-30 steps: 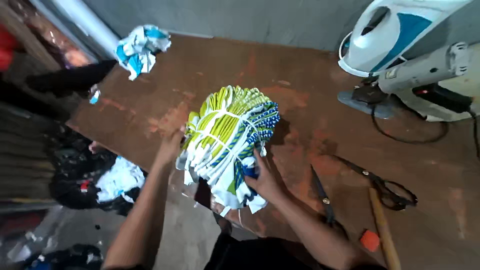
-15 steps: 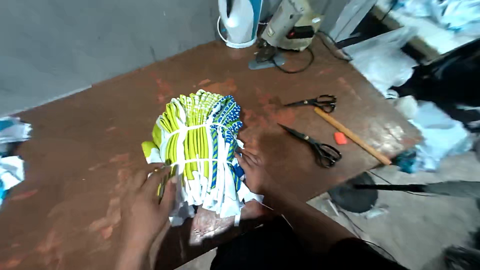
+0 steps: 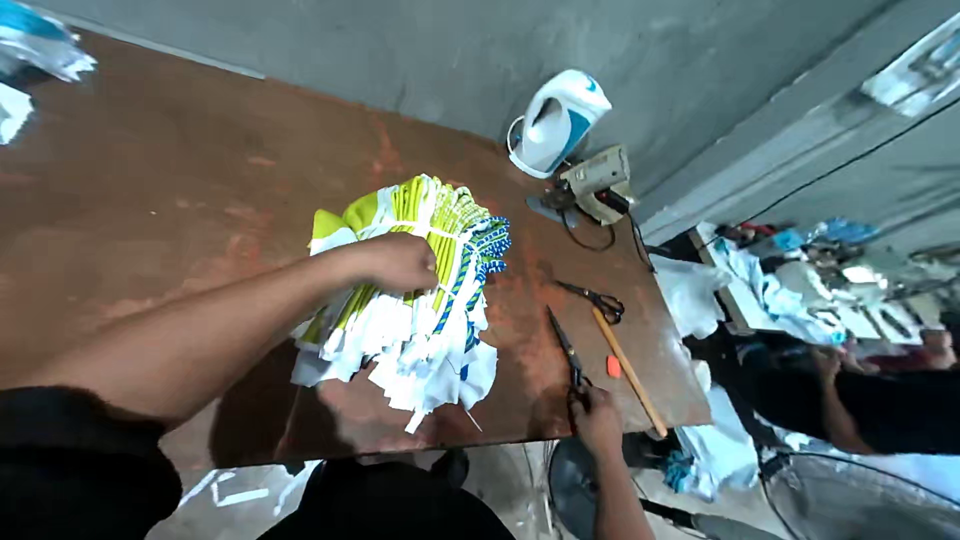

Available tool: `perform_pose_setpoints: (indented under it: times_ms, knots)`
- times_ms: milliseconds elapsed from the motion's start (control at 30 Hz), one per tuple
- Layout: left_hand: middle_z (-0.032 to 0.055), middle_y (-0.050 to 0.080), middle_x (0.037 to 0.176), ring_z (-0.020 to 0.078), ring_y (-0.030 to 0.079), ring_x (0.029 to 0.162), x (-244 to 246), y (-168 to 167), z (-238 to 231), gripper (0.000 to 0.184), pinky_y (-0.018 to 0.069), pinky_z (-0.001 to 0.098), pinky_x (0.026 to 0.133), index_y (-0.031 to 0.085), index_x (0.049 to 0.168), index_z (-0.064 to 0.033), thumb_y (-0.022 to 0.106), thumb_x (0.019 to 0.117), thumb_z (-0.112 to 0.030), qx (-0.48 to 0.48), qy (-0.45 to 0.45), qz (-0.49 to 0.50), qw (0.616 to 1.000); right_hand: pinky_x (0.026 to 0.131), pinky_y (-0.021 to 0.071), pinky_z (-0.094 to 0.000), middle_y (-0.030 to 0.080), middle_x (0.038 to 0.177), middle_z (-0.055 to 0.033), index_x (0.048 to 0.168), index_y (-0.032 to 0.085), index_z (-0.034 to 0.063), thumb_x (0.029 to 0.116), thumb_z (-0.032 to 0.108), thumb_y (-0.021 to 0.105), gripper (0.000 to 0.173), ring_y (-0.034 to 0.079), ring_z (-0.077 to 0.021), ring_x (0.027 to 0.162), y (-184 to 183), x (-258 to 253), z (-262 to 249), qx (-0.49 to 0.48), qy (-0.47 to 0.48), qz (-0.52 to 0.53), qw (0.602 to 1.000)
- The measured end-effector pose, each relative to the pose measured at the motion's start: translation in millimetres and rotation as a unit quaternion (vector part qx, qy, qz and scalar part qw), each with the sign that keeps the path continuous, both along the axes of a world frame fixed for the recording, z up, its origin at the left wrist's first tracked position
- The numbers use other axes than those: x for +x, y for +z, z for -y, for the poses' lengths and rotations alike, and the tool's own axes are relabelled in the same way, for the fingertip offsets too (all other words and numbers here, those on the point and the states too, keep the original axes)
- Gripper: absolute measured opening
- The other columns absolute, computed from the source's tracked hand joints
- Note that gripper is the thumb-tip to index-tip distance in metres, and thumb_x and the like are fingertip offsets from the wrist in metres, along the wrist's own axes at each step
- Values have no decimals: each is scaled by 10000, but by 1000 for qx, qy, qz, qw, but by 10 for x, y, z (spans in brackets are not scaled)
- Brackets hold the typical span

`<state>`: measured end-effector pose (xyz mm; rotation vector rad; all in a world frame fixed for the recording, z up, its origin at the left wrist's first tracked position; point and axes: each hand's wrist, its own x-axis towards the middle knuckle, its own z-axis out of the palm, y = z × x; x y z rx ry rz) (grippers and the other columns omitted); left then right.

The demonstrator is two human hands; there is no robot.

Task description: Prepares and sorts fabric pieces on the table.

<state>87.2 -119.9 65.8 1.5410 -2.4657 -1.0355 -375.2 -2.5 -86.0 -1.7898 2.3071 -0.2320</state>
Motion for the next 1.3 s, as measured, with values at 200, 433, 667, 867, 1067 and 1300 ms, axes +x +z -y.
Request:
perform_pose_setpoints:
  times_ms: [200, 433, 667, 867, 1067, 1300]
  knots:
    - [28, 575, 722, 92, 540, 561, -332, -90, 63, 252, 471, 231, 521, 622, 932, -29, 465, 1071, -167, 214, 140, -244, 936, 707, 589, -483, 694, 1006, -168, 1540, 350, 62, 841, 66, 743, 801, 692, -279, 800, 234, -65, 184, 115, 5, 240, 964]
    - [113, 753, 980, 216, 757, 853, -279, -226, 113, 328, 629, 368, 720, 644, 1074, -8, 360, 1093, -172, 317, 106, -339, 880, 531, 542, -209, 708, 942, -22, 1429, 600, 247, 893, 430, 745, 585, 634, -73, 617, 528, 811, -754, 74, 137, 821, 549]
    - [107, 753, 921, 232, 764, 828, -188, -330, 221, 311, 645, 396, 735, 633, 1002, -33, 341, 1066, -118, 358, 56, -361, 859, 475, 502, -199, 671, 892, -11, 1498, 502, 200, 911, 645, 635, 748, 579, -55, 559, 755, 1684, -1051, 123, 143, 818, 543]
    - [103, 745, 869, 234, 761, 783, -159, -369, 284, 286, 647, 391, 717, 599, 950, -39, 349, 1070, -109, 365, 25, -341, 866, 492, 517, -217, 665, 902, -31, 1495, 490, 153, 911, 578, 685, 748, 590, -77, 579, 718, 1989, -986, 64, 95, 809, 576]
    - [118, 750, 883, 230, 768, 797, -143, -389, 295, 248, 648, 369, 726, 585, 936, -30, 374, 1062, -61, 360, 0, -349, 865, 471, 513, -205, 659, 892, -20, 1498, 466, 68, 960, 435, 693, 690, 576, -55, 555, 769, 2142, -844, 36, 100, 773, 625]
    - [85, 745, 855, 195, 757, 770, -18, -482, 254, 250, 649, 350, 715, 602, 891, -38, 401, 1039, -45, 342, -38, -410, 845, 453, 523, -182, 686, 885, 5, 1499, 527, 212, 982, 283, 697, 549, 580, -24, 537, 1001, 2047, -1006, -55, 168, 698, 694]
